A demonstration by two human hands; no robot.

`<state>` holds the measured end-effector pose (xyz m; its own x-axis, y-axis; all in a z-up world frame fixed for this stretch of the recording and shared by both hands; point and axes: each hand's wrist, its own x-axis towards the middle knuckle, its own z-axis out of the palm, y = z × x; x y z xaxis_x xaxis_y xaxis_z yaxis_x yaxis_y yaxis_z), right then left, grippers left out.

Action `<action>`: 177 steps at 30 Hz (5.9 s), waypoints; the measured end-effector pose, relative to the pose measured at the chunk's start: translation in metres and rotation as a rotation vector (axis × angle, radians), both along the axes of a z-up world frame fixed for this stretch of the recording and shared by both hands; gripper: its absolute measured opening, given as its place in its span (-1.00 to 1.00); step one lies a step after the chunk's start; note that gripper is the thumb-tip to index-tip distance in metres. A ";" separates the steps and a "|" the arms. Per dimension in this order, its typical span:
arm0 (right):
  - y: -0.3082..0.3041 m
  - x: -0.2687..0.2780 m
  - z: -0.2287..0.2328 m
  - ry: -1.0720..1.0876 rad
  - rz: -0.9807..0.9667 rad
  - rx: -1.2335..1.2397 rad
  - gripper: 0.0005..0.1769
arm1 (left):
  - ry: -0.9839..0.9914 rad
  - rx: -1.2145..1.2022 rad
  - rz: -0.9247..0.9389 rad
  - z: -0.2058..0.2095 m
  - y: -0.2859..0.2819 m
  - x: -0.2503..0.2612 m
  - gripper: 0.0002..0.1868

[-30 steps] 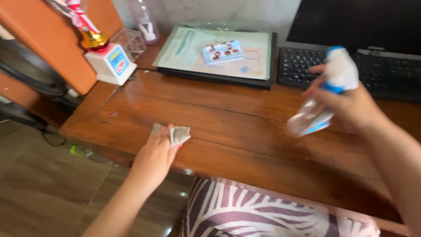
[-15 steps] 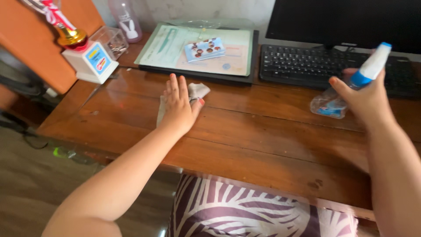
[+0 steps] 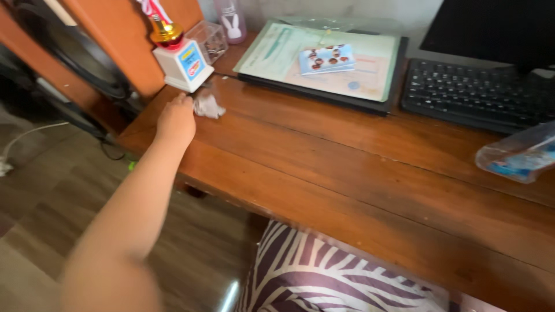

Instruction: The person wipes a wooden desk surface with a cloth and spray cleaner. They move a folder and a water bottle aside to clean underneath, then return them to the desk.

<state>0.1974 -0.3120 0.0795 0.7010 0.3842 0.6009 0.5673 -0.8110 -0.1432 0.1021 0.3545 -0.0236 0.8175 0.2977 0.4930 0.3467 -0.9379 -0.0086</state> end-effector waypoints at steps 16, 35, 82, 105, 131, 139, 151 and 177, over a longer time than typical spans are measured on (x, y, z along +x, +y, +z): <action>0.092 -0.041 -0.035 0.368 0.421 0.124 -0.47 | 0.082 -0.134 -0.828 0.043 -0.308 -0.047 -0.75; 0.055 0.027 -0.129 0.400 0.294 -0.024 -0.64 | -0.458 -0.300 0.223 0.034 0.048 -0.086 -0.81; 0.062 0.021 -0.120 0.407 0.242 -0.229 -0.62 | 0.156 -0.295 -0.137 0.075 -0.145 -0.120 -0.79; 0.074 -0.004 -0.071 0.432 0.205 -0.246 -0.65 | -0.470 -0.454 -0.113 0.037 -0.219 -0.167 -0.79; 0.029 -0.001 -0.129 1.092 0.617 0.969 -0.48 | -0.157 -1.257 -0.910 0.052 -0.362 -0.080 -0.38; 0.065 -0.033 -0.059 0.465 0.261 0.531 -0.45 | -0.141 -0.928 -0.541 0.086 -0.338 -0.070 -0.52; 0.102 -0.037 -0.079 -0.134 0.614 -0.648 -0.07 | 0.059 -0.319 -0.157 0.042 -0.238 -0.080 -0.10; 0.367 0.005 -0.078 0.382 0.869 -0.279 -0.45 | -0.112 -0.393 -0.191 0.038 -0.228 -0.087 -0.28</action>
